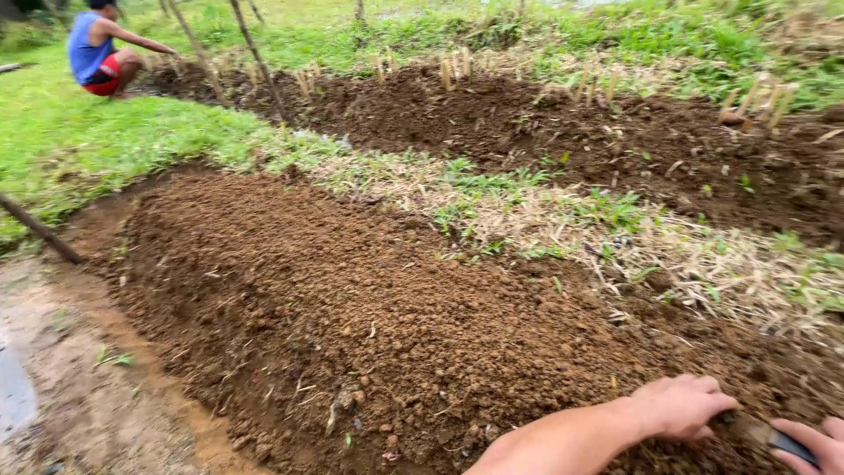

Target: Removing small roots, stones, and other debris from a raised garden bed using hands and a small hand tool.

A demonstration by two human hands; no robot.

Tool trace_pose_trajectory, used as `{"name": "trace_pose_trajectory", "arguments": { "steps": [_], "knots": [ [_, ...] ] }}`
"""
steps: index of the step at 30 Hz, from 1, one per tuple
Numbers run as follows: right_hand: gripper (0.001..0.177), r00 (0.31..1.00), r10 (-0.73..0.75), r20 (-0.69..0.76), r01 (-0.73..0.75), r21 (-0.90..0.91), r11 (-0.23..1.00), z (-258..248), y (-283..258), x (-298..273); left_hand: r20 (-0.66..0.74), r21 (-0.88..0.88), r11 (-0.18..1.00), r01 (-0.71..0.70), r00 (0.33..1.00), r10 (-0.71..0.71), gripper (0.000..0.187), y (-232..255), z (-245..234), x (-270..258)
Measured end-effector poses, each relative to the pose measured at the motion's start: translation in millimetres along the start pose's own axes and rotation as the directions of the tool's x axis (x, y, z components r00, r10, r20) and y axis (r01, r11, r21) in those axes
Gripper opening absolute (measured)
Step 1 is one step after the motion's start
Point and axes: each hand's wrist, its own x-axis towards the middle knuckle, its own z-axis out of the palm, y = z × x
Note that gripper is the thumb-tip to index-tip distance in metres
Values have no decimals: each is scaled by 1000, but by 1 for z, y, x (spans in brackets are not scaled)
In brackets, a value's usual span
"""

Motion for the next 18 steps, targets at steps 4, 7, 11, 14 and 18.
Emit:
{"name": "trace_pose_trajectory", "arguments": {
  "steps": [4,7,11,14,18],
  "knots": [
    [57,950,-7,313,46,-116,992,-190,-30,32,-97,107,994,39,995,-29,70,26,-26,-21],
    [58,961,-49,271,38,46,998,-226,-43,27,-55,70,996,48,997,-45,59,36,-40,-33],
    [58,931,-58,361,46,42,998,-244,-51,29,-19,-11,996,84,996,-84,46,37,-42,-40],
    [53,926,-99,364,86,51,995,-245,-52,28,-45,26,1000,13,999,-12,57,25,-30,-36],
    [54,925,-125,359,100,87,991,-247,-56,29,49,5,997,71,996,-71,52,29,-41,-40]
  ]
}}
